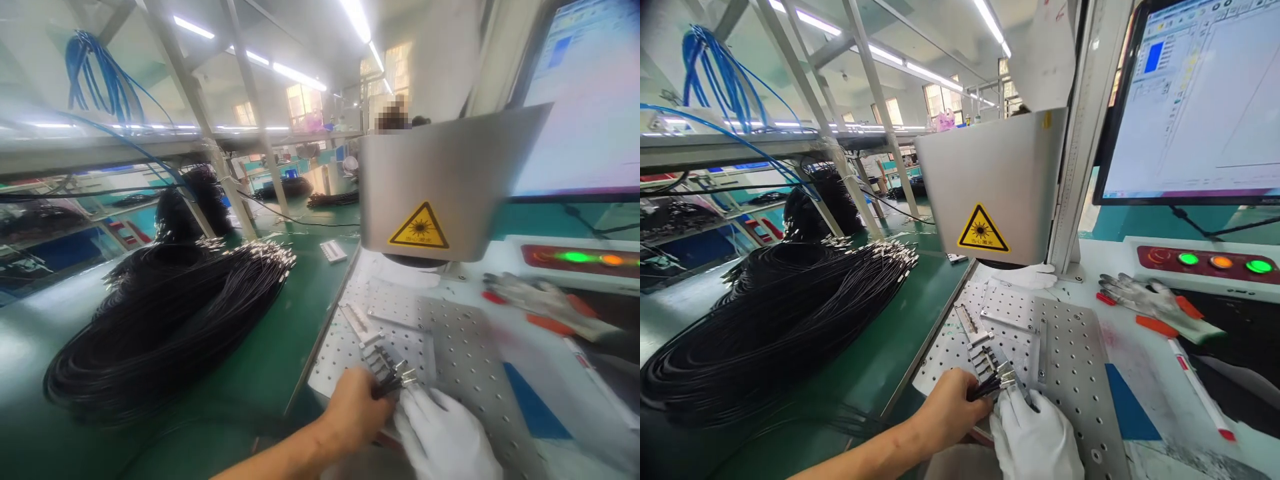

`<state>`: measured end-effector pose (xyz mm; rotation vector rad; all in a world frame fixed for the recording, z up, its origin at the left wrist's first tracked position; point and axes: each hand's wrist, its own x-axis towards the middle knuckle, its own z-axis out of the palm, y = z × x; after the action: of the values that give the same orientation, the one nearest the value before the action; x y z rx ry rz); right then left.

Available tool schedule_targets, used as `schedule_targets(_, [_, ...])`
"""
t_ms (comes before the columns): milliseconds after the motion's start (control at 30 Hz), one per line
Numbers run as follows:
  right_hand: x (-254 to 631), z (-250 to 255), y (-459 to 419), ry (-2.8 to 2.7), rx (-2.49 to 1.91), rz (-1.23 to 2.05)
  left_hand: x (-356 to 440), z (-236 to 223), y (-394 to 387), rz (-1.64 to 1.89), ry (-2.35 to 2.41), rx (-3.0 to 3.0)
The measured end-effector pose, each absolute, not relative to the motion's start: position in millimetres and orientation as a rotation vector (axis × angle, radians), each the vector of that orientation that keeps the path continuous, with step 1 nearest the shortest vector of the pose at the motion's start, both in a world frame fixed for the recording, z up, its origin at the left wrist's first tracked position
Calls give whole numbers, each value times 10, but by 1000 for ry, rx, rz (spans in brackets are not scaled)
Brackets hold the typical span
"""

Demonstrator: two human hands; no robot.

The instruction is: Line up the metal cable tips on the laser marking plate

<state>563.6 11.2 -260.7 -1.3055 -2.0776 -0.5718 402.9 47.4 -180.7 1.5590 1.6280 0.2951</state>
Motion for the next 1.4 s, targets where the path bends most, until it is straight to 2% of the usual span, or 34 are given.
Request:
schedule_targets(167, [5624, -2662, 117, -2088, -1270, -670, 3982, -1789, 446, 308, 1547, 1457])
schedule_targets(333, [5623, -2745, 133, -2050, -1361, -685, 3853, -1775, 477, 543, 1560, 1640])
schedule_targets(533, [5567, -2693, 122, -2012, -1388, -687, 3840, -1861, 570, 695, 1479, 1309])
schedule_targets(700, [5560, -2695, 125, -2025, -1412, -637, 3865, -1918, 554, 642, 1484, 1203])
schedule_targets(967, [5589, -2711, 142, -2048, -1373, -649, 3929, -1747, 439, 496, 1758, 1672])
schedule_targets(1167, [5582, -2699, 145, -2029, -1345, -631, 4009, -1689, 419, 384, 1817, 1674])
schedule_targets(1400, [5604, -2705, 160, -2014, -1308, -574, 3973, -1753, 459, 413, 1754, 1621])
